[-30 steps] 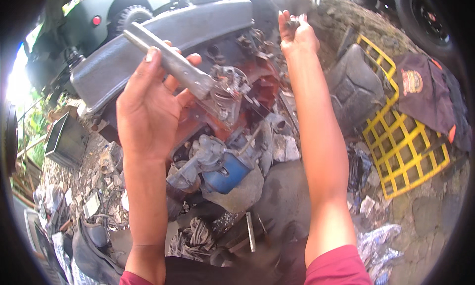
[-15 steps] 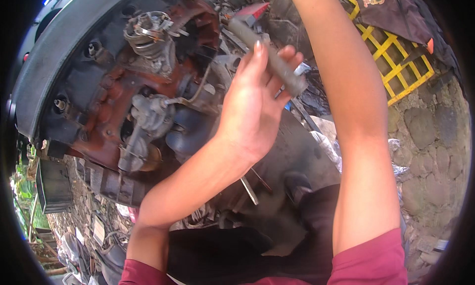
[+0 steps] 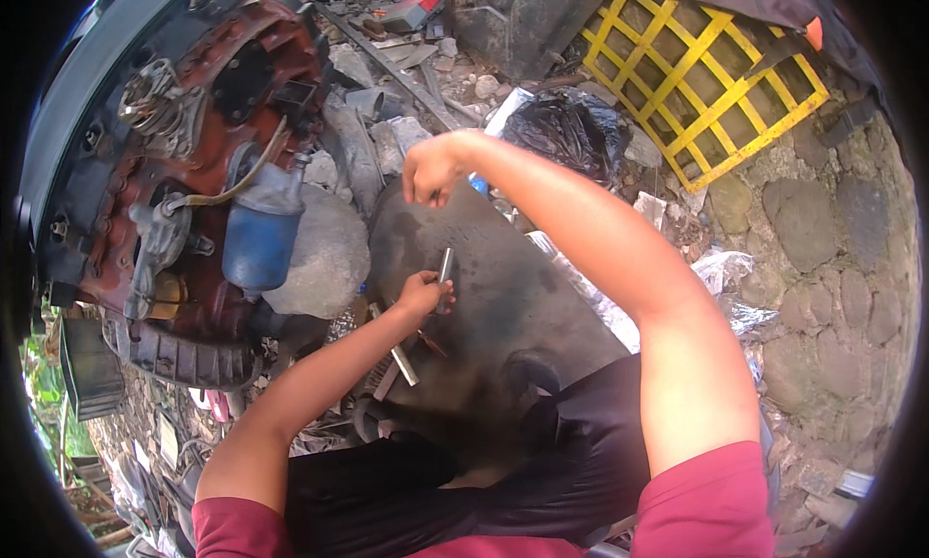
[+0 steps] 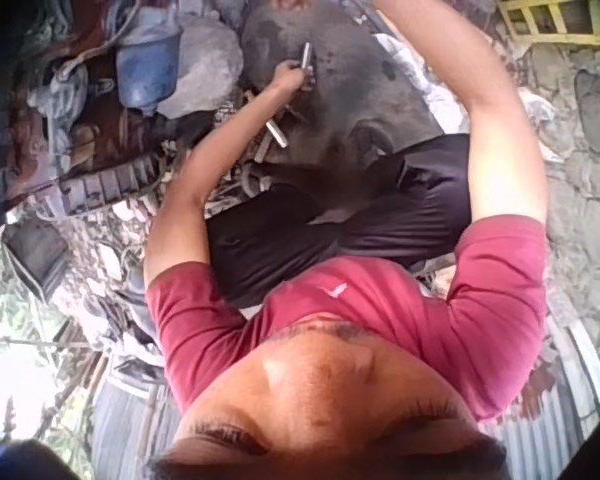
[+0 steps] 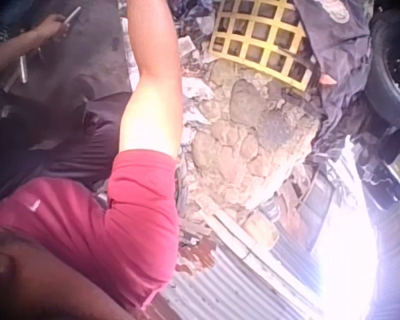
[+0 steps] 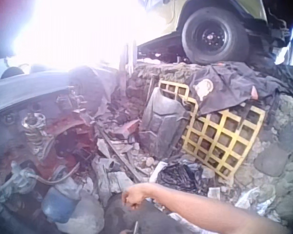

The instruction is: The person removes a spark plug from an engine, cleans it with a cloth and a brush, and then puts it back into the engine.

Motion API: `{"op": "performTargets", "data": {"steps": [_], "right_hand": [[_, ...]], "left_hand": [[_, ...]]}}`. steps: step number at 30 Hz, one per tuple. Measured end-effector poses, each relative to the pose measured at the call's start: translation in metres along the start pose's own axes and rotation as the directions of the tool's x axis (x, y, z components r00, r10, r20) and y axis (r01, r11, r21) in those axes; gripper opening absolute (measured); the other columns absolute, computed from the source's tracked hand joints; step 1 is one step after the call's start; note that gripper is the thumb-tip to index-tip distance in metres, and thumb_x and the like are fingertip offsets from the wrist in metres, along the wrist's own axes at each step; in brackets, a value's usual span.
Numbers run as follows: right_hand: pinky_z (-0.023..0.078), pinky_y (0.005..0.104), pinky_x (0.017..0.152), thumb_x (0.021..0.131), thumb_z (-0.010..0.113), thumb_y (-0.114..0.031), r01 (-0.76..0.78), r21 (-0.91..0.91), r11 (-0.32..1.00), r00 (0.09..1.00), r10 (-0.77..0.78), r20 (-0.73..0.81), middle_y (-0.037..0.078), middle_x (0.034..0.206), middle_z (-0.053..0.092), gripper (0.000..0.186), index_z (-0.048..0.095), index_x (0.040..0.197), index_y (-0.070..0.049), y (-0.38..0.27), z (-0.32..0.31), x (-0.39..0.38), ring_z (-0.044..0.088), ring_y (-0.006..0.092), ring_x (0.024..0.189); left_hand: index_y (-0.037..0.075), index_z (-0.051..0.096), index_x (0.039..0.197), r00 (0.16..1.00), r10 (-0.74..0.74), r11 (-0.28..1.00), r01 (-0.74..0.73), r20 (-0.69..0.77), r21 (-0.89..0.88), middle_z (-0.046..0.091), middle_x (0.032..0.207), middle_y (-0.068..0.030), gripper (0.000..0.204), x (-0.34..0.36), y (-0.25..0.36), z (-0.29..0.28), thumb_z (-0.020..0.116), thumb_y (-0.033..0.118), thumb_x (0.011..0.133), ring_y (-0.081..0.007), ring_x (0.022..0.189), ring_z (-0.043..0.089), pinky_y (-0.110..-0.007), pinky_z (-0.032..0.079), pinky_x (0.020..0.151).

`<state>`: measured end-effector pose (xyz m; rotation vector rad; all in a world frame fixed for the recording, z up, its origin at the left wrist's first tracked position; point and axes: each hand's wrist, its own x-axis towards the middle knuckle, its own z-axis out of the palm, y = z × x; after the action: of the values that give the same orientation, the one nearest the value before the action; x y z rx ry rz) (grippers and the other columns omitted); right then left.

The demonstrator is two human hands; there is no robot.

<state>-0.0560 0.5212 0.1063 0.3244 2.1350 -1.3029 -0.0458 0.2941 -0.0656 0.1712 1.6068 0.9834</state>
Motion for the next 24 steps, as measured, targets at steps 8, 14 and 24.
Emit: {"op": "performTargets", "data": {"steps": [8,14,24], "right_hand": [[0.062,0.0340,0.076,0.090,0.068,-0.002,0.070,0.134,0.988,0.969,-0.100,0.224,0.020,0.102,0.069,0.044,0.049,0.125,0.016,0.025,0.016,0.011,0.073,0.0250,0.085],[0.063,0.0339,0.083,0.091,0.067,-0.001,0.040,0.086,0.995,0.835,-0.081,0.544,0.023,0.099,0.071,0.026,0.060,0.111,0.015,-0.013,0.045,0.067,0.074,0.0273,0.090],[0.064,0.0442,0.078,0.096,0.050,0.002,0.211,-0.144,0.967,0.611,-0.015,0.792,0.033,0.092,0.069,0.022,0.059,0.103,0.020,-0.129,0.248,0.132,0.074,0.0379,0.089]], "left_hand": [[-0.003,0.049,0.136,0.961,0.269,0.901,-0.274,0.062,0.336,0.067,0.121,-0.0166,0.046,-0.021,-0.017,-0.021,0.065,0.011,0.096,-0.0255,0.119,0.062,-0.035,0.048,0.102],[-0.002,0.045,0.135,0.890,0.431,0.888,-0.389,-0.147,0.245,0.064,0.119,-0.0146,0.047,-0.109,0.002,-0.056,0.065,0.010,0.094,-0.0220,0.115,0.061,-0.036,0.049,0.097],[-0.001,0.056,0.125,0.914,-0.071,0.949,-0.061,-0.399,-0.309,0.064,0.120,-0.0112,0.035,-0.227,-0.046,-0.119,0.060,0.009,0.091,-0.0183,0.104,0.065,-0.035,0.056,0.082]]}}
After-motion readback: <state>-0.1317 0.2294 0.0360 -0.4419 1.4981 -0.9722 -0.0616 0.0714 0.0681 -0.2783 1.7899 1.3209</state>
